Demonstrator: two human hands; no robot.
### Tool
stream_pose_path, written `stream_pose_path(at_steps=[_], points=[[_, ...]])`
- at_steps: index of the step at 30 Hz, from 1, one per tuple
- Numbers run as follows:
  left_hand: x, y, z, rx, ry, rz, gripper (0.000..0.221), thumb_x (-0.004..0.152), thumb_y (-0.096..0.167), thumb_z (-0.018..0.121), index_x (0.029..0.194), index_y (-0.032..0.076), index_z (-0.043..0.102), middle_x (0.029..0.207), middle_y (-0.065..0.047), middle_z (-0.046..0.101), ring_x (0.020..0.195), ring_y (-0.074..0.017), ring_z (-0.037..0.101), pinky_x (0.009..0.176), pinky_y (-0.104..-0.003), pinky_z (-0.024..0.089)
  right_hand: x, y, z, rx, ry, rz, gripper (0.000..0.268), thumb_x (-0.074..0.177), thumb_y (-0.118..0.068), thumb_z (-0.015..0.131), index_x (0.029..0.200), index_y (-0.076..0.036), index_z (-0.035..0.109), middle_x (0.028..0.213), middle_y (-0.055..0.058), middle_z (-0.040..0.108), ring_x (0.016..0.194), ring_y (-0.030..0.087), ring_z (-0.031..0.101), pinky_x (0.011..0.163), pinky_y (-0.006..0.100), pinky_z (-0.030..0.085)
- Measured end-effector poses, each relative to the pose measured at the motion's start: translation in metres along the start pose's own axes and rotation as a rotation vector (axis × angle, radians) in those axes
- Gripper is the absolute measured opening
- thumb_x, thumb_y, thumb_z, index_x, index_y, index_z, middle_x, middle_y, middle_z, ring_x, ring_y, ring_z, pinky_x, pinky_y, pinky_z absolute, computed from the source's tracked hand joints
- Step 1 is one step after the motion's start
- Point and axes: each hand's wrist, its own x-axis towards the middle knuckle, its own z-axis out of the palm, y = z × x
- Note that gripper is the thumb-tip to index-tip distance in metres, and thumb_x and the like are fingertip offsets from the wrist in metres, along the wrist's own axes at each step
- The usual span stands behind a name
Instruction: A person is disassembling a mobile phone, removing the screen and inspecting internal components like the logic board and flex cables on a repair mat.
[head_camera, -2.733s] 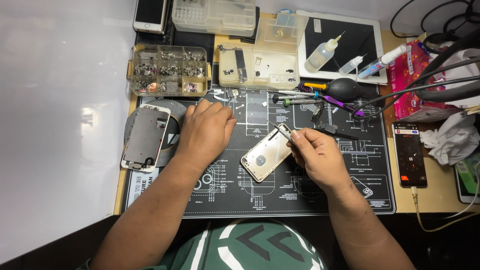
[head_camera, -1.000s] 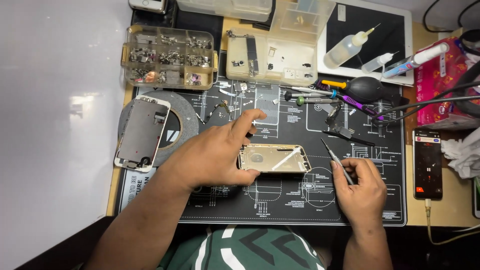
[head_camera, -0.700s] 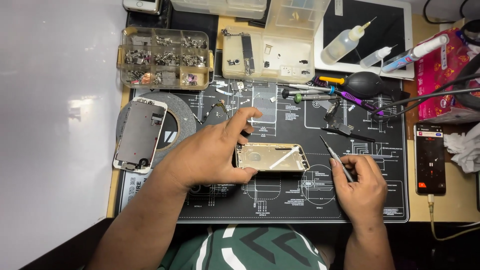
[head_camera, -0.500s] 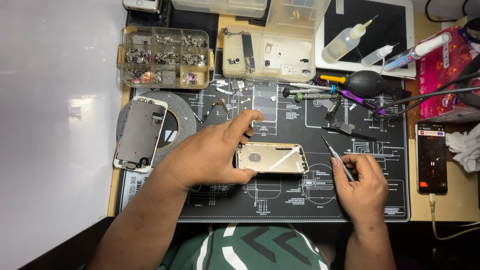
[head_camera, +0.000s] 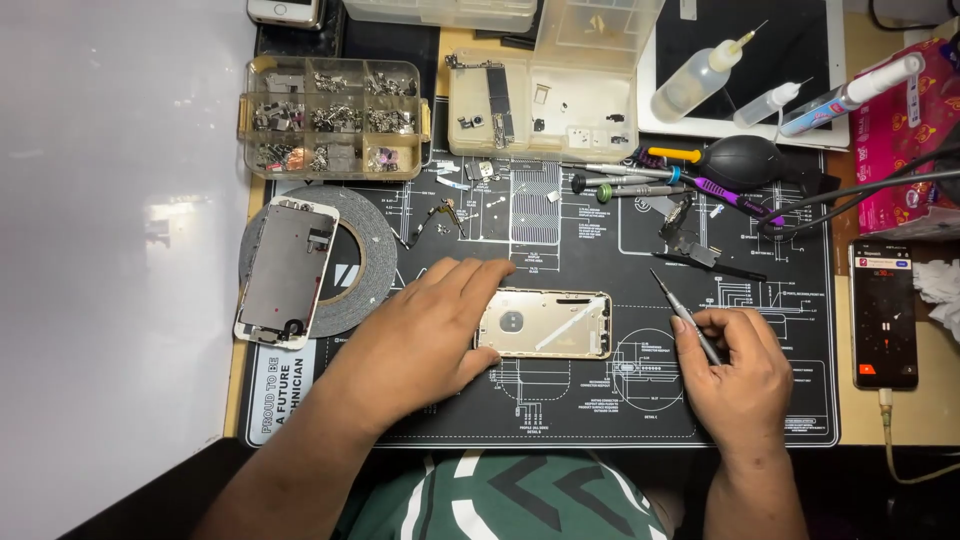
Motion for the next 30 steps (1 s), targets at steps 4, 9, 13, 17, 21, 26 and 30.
stream_pose_path(at_steps=[4, 9, 13, 17, 21, 26, 30], points=[[-0.008, 0.000, 0.003, -0.078, 0.095, 0.025, 0.069, 0.081, 0.024, 0.082, 0.140, 0.012, 0.047, 0.121, -0.005, 0.059, 0.105, -0.0269, 0.055, 0.088, -0.044, 0.049, -0.001, 0.002, 0.001, 0.001, -0.006, 0.001, 0.014, 0.099, -0.017, 0.078, 0.095, -0.007, 0.069, 0.092, 0.005, 0.065, 0.083, 0.021, 0.062, 0.077, 0.034, 0.050], [-0.019, 0.002, 0.012, -0.162, 0.120, 0.115, 0.068, 0.084, 0.005, 0.074, 0.145, 0.008, 0.045, 0.117, -0.008, 0.049, 0.097, -0.0270, 0.062, 0.079, -0.042, 0.053, -0.001, 0.002, 0.000, -0.004, -0.013, -0.015, 0.013, 0.100, -0.016, 0.079, 0.097, -0.006, 0.070, 0.093, 0.006, 0.065, 0.082, 0.020, 0.062, 0.077, 0.034, 0.050], [-0.027, 0.000, 0.022, -0.160, 0.220, 0.179, 0.056, 0.091, 0.005, 0.072, 0.142, 0.003, 0.050, 0.117, -0.010, 0.054, 0.091, -0.0259, 0.066, 0.079, -0.040, 0.056, 0.000, -0.003, -0.002, 0.004, -0.017, -0.005, 0.013, 0.101, -0.015, 0.078, 0.097, -0.006, 0.070, 0.093, 0.006, 0.065, 0.082, 0.020, 0.061, 0.076, 0.033, 0.049], [-0.031, -0.005, 0.033, -0.137, 0.266, 0.187, 0.054, 0.093, 0.006, 0.072, 0.143, 0.008, 0.051, 0.115, -0.006, 0.056, 0.089, -0.0224, 0.064, 0.069, -0.038, 0.058, -0.001, -0.001, -0.001, 0.008, -0.018, -0.031, 0.015, 0.102, -0.014, 0.078, 0.096, -0.004, 0.069, 0.093, 0.007, 0.064, 0.080, 0.020, 0.060, 0.075, 0.033, 0.050], [-0.034, -0.008, 0.040, -0.151, 0.294, 0.218, 0.054, 0.096, 0.002, 0.068, 0.147, 0.012, 0.049, 0.108, -0.005, 0.057, 0.092, -0.0227, 0.061, 0.069, -0.036, 0.056, -0.002, 0.000, -0.001, 0.000, -0.016, -0.015, 0.013, 0.103, -0.014, 0.079, 0.098, -0.005, 0.071, 0.095, 0.007, 0.065, 0.082, 0.020, 0.061, 0.077, 0.033, 0.050], [-0.034, -0.010, 0.042, -0.165, 0.302, 0.231, 0.054, 0.098, 0.004, 0.067, 0.149, 0.012, 0.048, 0.106, -0.007, 0.059, 0.092, -0.0231, 0.061, 0.076, -0.035, 0.056, -0.001, -0.001, -0.001, 0.007, -0.018, -0.025, 0.014, 0.103, -0.013, 0.078, 0.098, -0.004, 0.070, 0.095, 0.008, 0.065, 0.082, 0.020, 0.061, 0.077, 0.033, 0.051], [-0.035, -0.012, 0.042, -0.189, 0.282, 0.231, 0.063, 0.095, 0.000, 0.066, 0.152, 0.011, 0.043, 0.107, -0.006, 0.059, 0.094, -0.0238, 0.060, 0.082, -0.036, 0.055, -0.002, -0.001, -0.001, 0.006, -0.013, -0.027, 0.013, 0.103, -0.013, 0.079, 0.099, -0.004, 0.071, 0.096, 0.008, 0.066, 0.082, 0.020, 0.062, 0.078, 0.033, 0.051]])
